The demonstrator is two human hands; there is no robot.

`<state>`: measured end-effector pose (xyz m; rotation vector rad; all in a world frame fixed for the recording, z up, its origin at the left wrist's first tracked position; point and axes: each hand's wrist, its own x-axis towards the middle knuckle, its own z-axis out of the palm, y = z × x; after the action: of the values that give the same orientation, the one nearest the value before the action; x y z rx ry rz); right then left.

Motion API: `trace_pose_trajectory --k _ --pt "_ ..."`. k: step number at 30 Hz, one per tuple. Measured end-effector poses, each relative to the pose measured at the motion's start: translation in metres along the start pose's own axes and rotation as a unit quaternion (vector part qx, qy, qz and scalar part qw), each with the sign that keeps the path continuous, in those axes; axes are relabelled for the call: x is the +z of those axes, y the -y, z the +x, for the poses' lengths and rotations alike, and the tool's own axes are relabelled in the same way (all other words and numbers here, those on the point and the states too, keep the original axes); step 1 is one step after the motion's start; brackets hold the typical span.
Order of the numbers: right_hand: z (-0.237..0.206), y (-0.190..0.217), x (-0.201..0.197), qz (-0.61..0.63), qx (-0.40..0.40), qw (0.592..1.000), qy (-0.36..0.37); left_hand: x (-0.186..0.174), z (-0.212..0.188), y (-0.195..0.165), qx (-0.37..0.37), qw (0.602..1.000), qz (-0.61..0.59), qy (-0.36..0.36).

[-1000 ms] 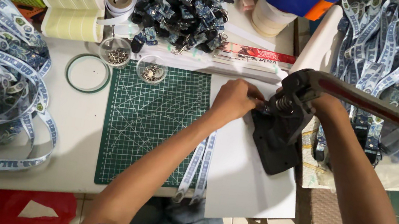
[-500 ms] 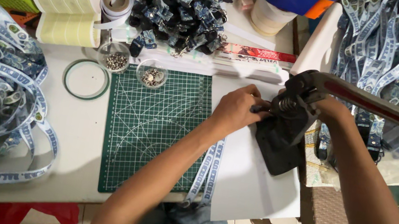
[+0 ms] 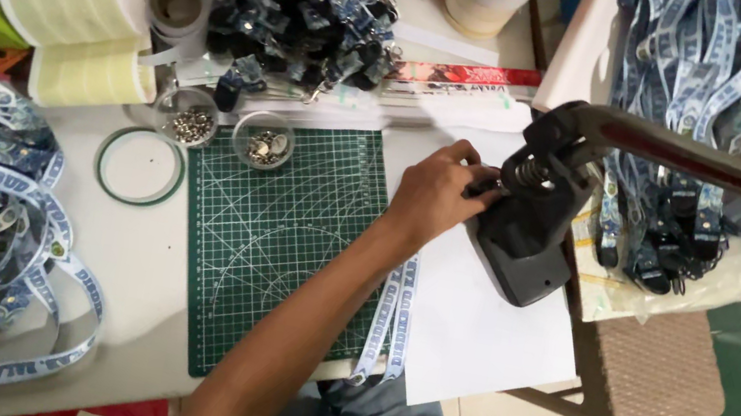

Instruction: The person attaches metal crimp ends to printed lanyard straps. They pick up a strap end, fit a metal clasp piece onto it, place it under a hand press tool, and pull the press lever to crimp the end, then set the finished lanyard aside and repeat with the next strap.

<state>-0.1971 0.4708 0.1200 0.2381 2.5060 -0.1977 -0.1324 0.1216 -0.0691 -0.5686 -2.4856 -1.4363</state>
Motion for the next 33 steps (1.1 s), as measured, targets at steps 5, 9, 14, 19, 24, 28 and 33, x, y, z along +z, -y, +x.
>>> trace_pose_trajectory --k 5,9,14,19,24,28,33 --pt "-0.048 0.02 0.02 -0.147 -0.061 0.986 -0.058 0.004 -0.004 0.001 -0.01 1.0 0.005 0.015" --pt "-0.072 0.034 0.028 -0.002 -0.058 0.994 -0.092 0.007 -0.01 0.003 -0.004 1.0 -0.022 0.001" --pt "-0.11 0.069 0.055 -0.203 -0.117 0.955 -0.182 0.004 -0.007 0.0 0.042 0.998 0.027 -0.048" --pt "-0.155 0.113 0.083 -0.123 -0.014 0.978 -0.166 0.005 -0.007 0.002 0.061 0.995 0.052 -0.059" --pt "-0.166 0.119 0.088 -0.018 -0.061 0.975 -0.213 0.002 -0.007 0.005 0.085 0.993 0.072 -0.049" --pt "-0.169 0.118 0.089 0.05 -0.079 0.965 -0.245 -0.045 0.009 -0.022 0.053 0.997 0.027 -0.052" --pt "-0.18 0.133 0.087 -0.063 -0.194 0.936 -0.286 -0.043 0.02 -0.136 0.254 0.934 -0.153 -0.201"
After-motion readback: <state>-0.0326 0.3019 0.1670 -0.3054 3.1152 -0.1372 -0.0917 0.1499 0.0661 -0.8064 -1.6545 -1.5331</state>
